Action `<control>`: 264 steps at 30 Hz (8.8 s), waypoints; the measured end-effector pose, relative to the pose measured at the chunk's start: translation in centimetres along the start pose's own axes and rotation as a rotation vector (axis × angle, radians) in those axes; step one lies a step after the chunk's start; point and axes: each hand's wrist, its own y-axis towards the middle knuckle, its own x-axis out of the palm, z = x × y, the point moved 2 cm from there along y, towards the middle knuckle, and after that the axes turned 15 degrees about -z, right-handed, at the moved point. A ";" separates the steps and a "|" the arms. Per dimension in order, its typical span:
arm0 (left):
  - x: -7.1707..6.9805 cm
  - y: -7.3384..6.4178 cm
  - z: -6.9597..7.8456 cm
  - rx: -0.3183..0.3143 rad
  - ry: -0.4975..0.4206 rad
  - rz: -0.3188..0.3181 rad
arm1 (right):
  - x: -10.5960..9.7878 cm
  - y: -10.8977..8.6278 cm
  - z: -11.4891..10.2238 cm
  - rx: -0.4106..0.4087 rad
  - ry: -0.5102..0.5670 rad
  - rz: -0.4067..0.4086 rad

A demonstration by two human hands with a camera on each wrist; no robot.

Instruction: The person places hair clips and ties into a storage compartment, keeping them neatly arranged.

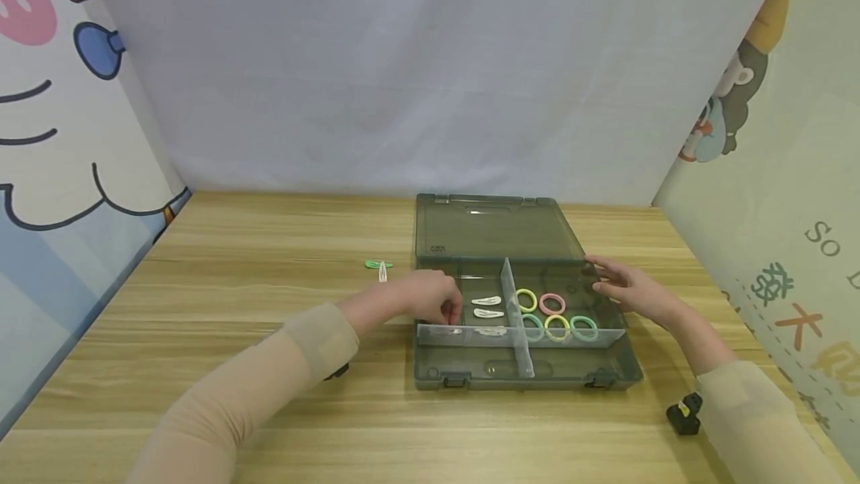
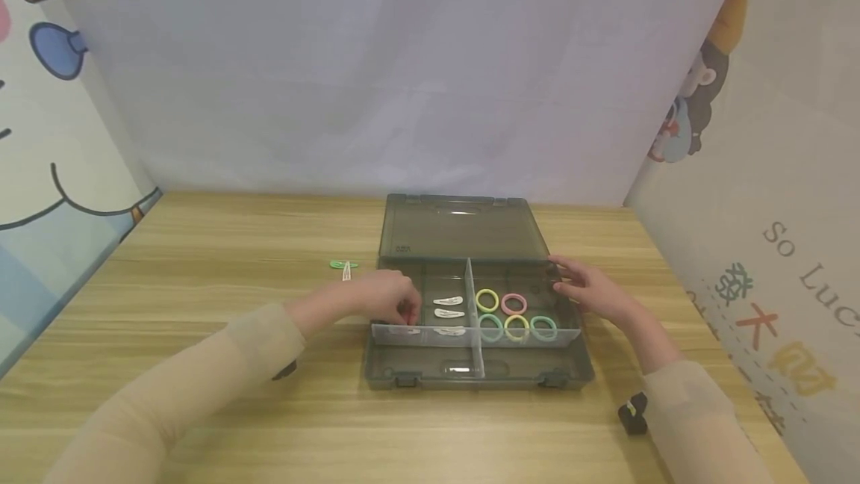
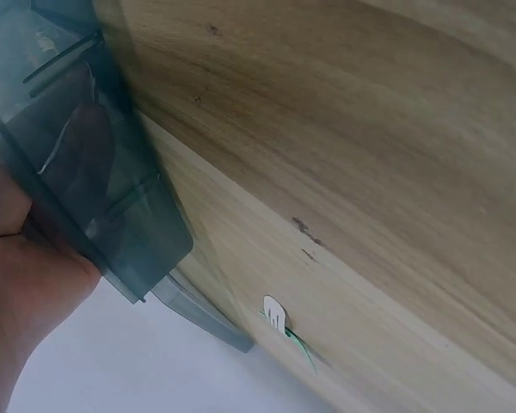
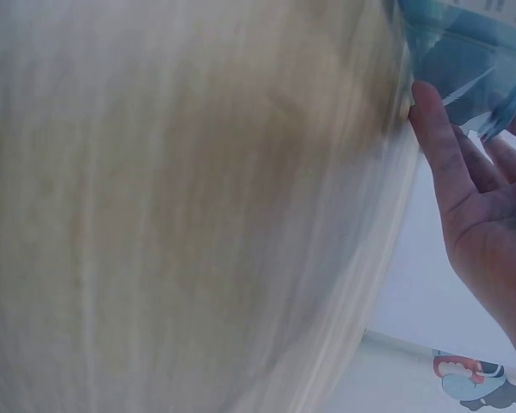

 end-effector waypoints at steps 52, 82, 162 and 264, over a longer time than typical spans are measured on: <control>-1.8 -7.0 -10.9 -0.078 -0.238 0.373 | -0.6 -0.7 1.1 -0.007 0.006 -0.004; 0.2 -4.6 -13.1 -0.118 -0.337 0.360 | -0.5 -0.8 0.9 -0.011 -0.007 0.004; -3.8 -3.3 -1.7 0.070 -0.287 0.298 | -0.6 -0.7 1.2 0.003 0.001 0.000; -2.1 -6.4 -8.8 0.059 -0.115 0.305 | -0.5 -0.8 1.0 -0.006 -0.014 0.008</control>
